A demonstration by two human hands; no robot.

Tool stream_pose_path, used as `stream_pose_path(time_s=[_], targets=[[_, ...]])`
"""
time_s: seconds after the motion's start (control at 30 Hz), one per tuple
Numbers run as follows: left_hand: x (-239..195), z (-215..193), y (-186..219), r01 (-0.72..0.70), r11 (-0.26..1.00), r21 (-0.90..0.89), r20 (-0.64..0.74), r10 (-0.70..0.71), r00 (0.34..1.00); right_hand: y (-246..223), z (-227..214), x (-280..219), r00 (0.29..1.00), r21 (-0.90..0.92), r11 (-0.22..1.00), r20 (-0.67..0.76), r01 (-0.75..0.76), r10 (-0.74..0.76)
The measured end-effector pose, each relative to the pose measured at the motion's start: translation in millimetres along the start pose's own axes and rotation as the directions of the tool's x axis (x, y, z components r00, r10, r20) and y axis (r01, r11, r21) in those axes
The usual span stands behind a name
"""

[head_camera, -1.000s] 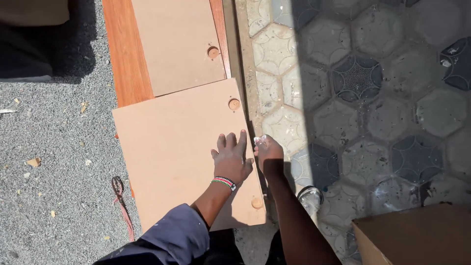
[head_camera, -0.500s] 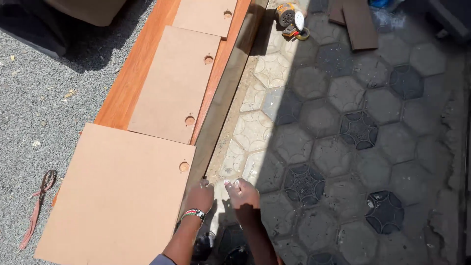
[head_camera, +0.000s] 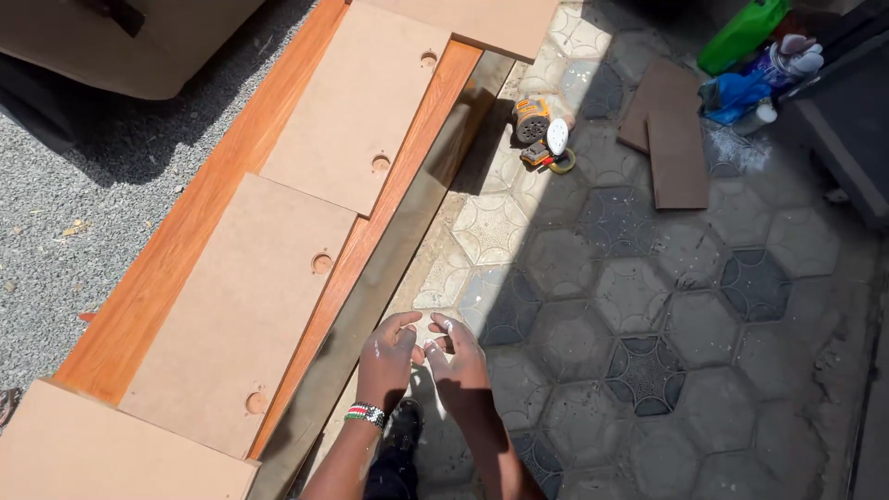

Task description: The person aligns and fits wooden panels together to form a furniture structure. They then use masking tape and a red marker to label specific circular holes on the panels with letters.

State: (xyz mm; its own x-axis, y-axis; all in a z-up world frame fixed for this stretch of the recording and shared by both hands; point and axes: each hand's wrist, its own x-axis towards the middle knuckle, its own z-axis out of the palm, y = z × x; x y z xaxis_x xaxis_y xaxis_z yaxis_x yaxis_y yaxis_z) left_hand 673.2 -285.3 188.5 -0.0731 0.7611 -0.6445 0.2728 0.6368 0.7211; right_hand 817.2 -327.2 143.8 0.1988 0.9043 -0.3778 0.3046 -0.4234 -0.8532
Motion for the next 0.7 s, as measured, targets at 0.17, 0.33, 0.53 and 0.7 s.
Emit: stream_pose_path(time_s=[0.17, 0.33, 0.53, 0.7], targets=[[70, 132, 92, -0.062, 0.997, -0.039, 0.118, 0.066, 0.991, 8, -145, 105, 0.992, 0.059, 0.998, -0.125, 0.002, 0.005], [189, 277, 170, -0.077, 0.962, -0.263, 0.172, 0.125, 0.977, 25, -283, 262, 0.952, 0.003, 0.965, -0.162, -0.262, 0.259], [296, 403, 227, -0.007, 0.932, -0.363, 0.082, 0.039, 0.996, 55, -412, 443, 0.966, -0.187, 0.948, -0.066, -0.259, 0.251], [390, 462, 270, 0.149, 0.877, -0.458, 0.057, -0.138, 0.989, 88, -449, 602, 0.937, -0.21, 0.921, 0.057, -0.327, 0.346]])
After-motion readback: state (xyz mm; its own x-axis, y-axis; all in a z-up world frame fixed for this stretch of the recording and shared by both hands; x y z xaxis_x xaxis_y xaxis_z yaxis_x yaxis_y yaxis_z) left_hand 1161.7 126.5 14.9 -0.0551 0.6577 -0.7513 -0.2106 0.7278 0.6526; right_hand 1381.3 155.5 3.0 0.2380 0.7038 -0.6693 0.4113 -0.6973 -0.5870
